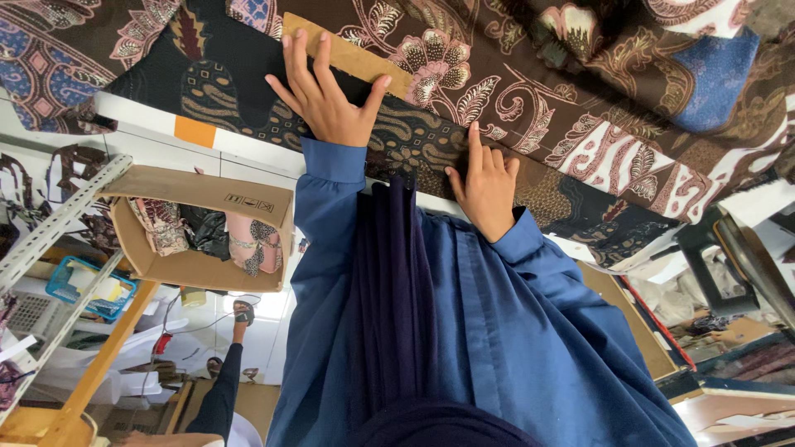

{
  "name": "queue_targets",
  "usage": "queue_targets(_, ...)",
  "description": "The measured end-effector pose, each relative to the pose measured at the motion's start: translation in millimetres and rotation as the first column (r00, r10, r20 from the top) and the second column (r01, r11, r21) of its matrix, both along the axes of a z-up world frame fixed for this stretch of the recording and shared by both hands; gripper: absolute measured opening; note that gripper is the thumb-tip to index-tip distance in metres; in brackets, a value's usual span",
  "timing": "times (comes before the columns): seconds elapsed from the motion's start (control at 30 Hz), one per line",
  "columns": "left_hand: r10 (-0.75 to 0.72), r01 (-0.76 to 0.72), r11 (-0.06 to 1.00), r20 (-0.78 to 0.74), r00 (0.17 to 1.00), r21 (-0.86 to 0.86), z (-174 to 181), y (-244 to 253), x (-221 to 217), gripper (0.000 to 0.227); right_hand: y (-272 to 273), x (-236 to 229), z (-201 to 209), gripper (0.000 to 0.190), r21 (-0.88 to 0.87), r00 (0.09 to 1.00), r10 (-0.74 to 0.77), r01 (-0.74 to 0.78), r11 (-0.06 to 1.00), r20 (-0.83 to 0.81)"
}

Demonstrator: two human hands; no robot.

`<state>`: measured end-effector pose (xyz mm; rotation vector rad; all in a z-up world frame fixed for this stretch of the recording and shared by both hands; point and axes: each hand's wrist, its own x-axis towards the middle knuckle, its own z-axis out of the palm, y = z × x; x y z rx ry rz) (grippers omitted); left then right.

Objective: The person folds a large patterned fabric on a table, aligns the edges, and uses a cardboard template to mark a straight line along the fabric. The person then uses a small tool to trace along the template edge, creating a visible mark on the fabric.

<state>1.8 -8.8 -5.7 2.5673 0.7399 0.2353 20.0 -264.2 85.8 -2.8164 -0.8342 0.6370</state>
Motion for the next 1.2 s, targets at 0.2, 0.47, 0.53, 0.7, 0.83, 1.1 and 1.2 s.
queue_targets(0.2, -0.013, 0.012, 1.0, 0.073, 0.997, 0.006, -6, 0, 0, 0.085, 0, 1, -1, 0.086, -0.014, 1.0, 0.0, 0.0, 1.0, -0.014)
queue_targets(0.47, -0.007, 0.007, 1.0, 0.041, 0.999, 0.009, -4, 0, 0, 0.089, 0, -1, -1, 0.087, -0.014, 0.999, -0.009, 0.008, 1.0, -0.034)
queue_targets(0.53, 0.01, -0.01, 1.0, 0.029, 1.0, -0.003, -2, -2, 3, 0.091, 1, 1, -2, 0.088, -0.005, 1.0, -0.002, 0.001, 1.0, -0.02)
queue_targets(0.7, 0.025, -0.025, 0.999, 0.018, 1.0, -0.022, 6, -2, 7, 0.09, 2, -2, -4, 0.089, -0.021, 1.0, 0.002, -0.002, 1.0, -0.013)
queue_targets(0.83, 0.015, -0.014, 0.997, 0.015, 1.0, -0.07, 10, 1, 8, 0.086, 1, 2, -5, 0.087, -0.006, 1.0, 0.013, -0.013, 1.0, -0.023)
queue_targets(1.1, 0.023, -0.016, 0.993, 0.053, 0.998, -0.12, 7, -3, 6, 0.085, 0, 3, -7, 0.09, -0.021, 0.999, 0.029, -0.03, 0.999, -0.033)
queue_targets(1.2, 0.032, -0.02, 0.993, 0.091, 0.995, -0.12, 4, -3, 4, 0.083, -1, 2, -7, 0.09, -0.069, 0.997, 0.0, -0.005, 0.998, -0.073)
